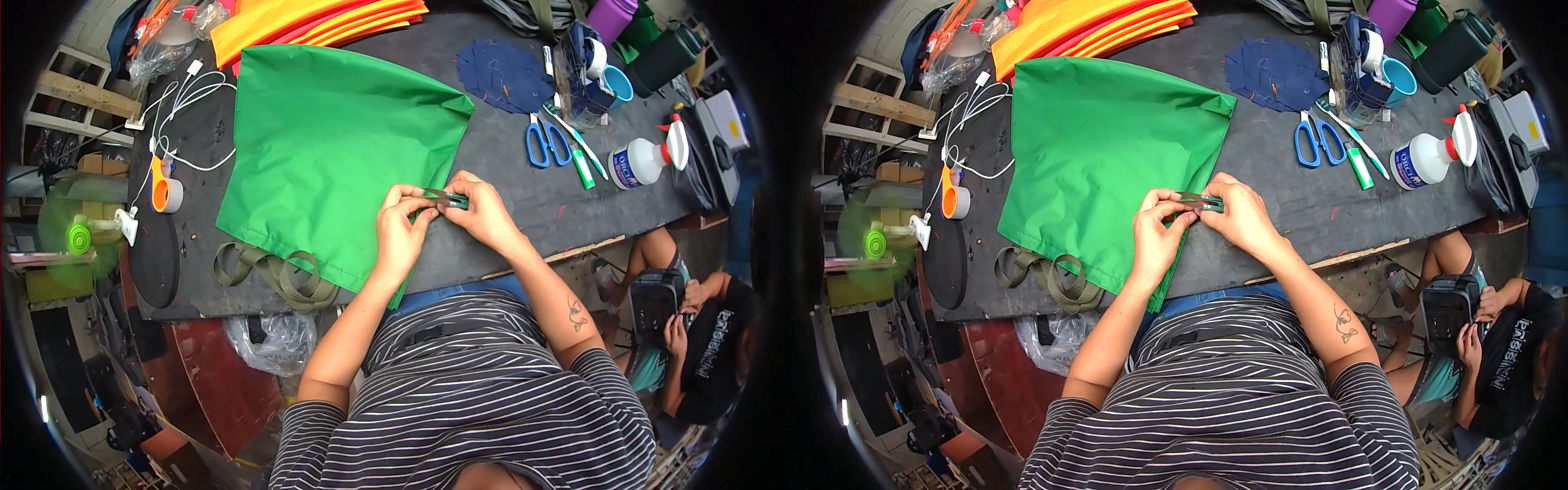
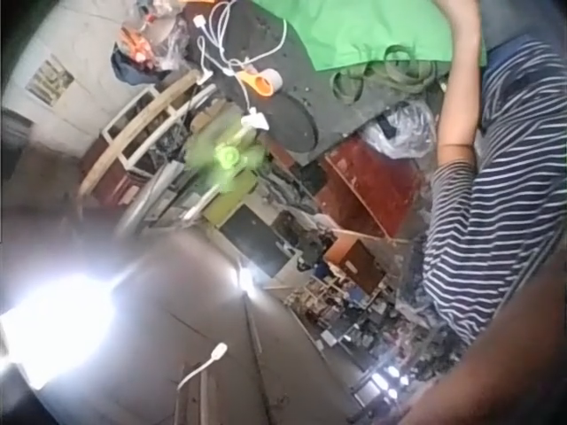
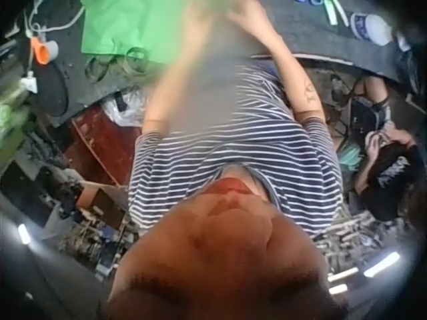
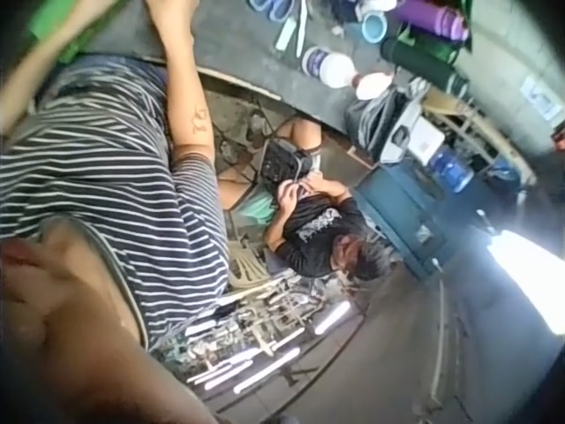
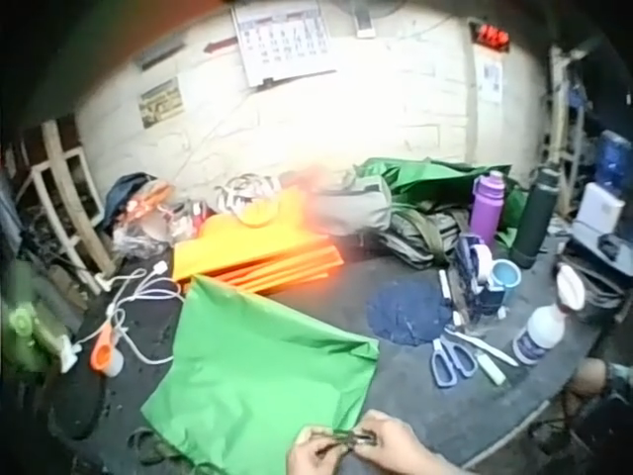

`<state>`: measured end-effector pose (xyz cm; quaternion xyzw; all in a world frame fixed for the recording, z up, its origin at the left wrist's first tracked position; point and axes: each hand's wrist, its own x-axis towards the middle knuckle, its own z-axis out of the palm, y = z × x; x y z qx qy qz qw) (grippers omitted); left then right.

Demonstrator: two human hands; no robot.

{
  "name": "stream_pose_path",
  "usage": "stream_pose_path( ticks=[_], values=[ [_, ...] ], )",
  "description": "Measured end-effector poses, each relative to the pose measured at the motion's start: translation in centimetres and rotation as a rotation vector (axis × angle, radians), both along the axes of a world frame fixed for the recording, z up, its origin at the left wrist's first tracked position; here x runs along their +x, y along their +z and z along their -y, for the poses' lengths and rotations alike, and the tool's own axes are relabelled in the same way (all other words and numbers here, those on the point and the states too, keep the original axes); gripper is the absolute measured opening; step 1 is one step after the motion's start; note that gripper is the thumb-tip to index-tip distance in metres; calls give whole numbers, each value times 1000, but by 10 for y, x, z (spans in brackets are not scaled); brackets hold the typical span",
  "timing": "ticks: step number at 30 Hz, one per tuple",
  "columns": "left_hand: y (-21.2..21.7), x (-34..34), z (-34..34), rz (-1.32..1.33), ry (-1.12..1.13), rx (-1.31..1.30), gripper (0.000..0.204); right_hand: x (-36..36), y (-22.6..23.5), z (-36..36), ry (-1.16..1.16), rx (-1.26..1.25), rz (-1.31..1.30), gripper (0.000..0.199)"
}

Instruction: Inspecting textile bags, trimming loose threads with nippers, and folding them on a workbench.

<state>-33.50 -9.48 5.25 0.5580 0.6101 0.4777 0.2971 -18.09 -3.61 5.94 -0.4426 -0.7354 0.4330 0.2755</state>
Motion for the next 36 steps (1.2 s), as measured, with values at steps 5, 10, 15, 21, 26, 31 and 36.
stream_pose_path(
  ticks=[5,10,15,21,26,31,36],
  values=[
    [-4,3,-1,-51,26,-4,7,6,5,4,-12,74,55,16],
    [-4,-1,2,43,71,-51,5,16,25,15,-164,179,242,26],
    [-6,-1,2,-20,55,-14,3,17,26,25,-95,350,294,29],
    [-4,1,3,-42,37,31,5,13,20,27,-107,424,293,25],
    [-9,0,3,-69,42,25,4,7,16,28,-109,493,314,23],
    [-6,1,3,-75,48,33,4,8,8,26,-86,536,340,20],
    [1,-1,6,35,70,-54,12,14,13,17,-262,412,256,28]
  ],
)
